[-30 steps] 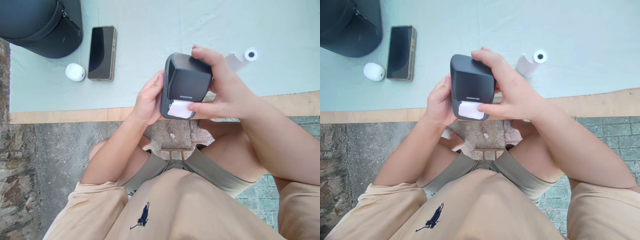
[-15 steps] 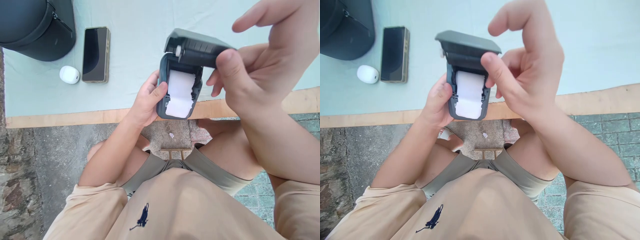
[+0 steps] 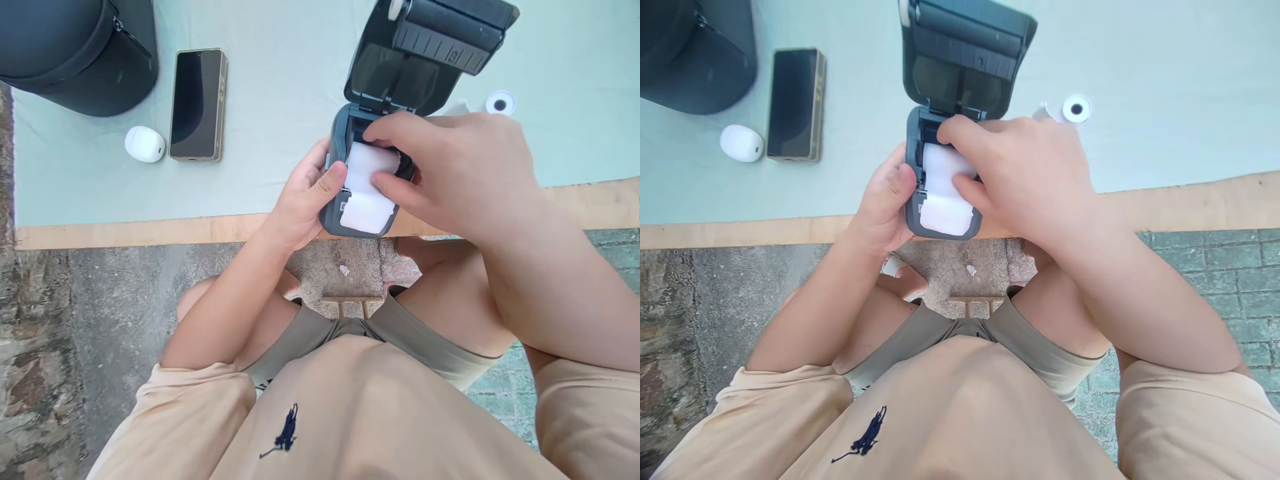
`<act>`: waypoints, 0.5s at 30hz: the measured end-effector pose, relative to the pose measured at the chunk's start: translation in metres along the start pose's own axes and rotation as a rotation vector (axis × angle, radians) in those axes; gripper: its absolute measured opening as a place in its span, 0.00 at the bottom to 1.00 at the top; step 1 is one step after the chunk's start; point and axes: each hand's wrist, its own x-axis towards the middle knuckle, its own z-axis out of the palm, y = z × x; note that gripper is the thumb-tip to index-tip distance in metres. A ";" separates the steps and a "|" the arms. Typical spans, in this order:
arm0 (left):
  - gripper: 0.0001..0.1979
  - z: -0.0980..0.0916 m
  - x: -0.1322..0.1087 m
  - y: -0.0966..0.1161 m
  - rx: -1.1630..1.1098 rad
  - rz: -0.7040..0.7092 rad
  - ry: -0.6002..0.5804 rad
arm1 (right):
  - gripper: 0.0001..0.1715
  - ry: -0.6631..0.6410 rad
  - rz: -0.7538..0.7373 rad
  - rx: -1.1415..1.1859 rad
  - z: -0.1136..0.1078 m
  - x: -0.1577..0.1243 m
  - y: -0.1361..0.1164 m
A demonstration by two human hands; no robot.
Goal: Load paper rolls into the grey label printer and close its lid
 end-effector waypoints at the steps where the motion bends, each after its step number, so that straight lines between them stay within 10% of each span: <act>1: 0.12 0.000 0.000 0.000 -0.009 -0.002 0.003 | 0.21 -0.015 -0.008 0.011 -0.002 0.002 0.000; 9: 0.10 0.004 -0.002 0.002 -0.033 -0.001 0.108 | 0.22 0.180 -0.007 0.670 -0.010 -0.005 0.006; 15: 0.18 0.003 0.000 0.006 -0.100 -0.066 0.145 | 0.17 0.286 0.327 1.359 -0.003 0.007 0.017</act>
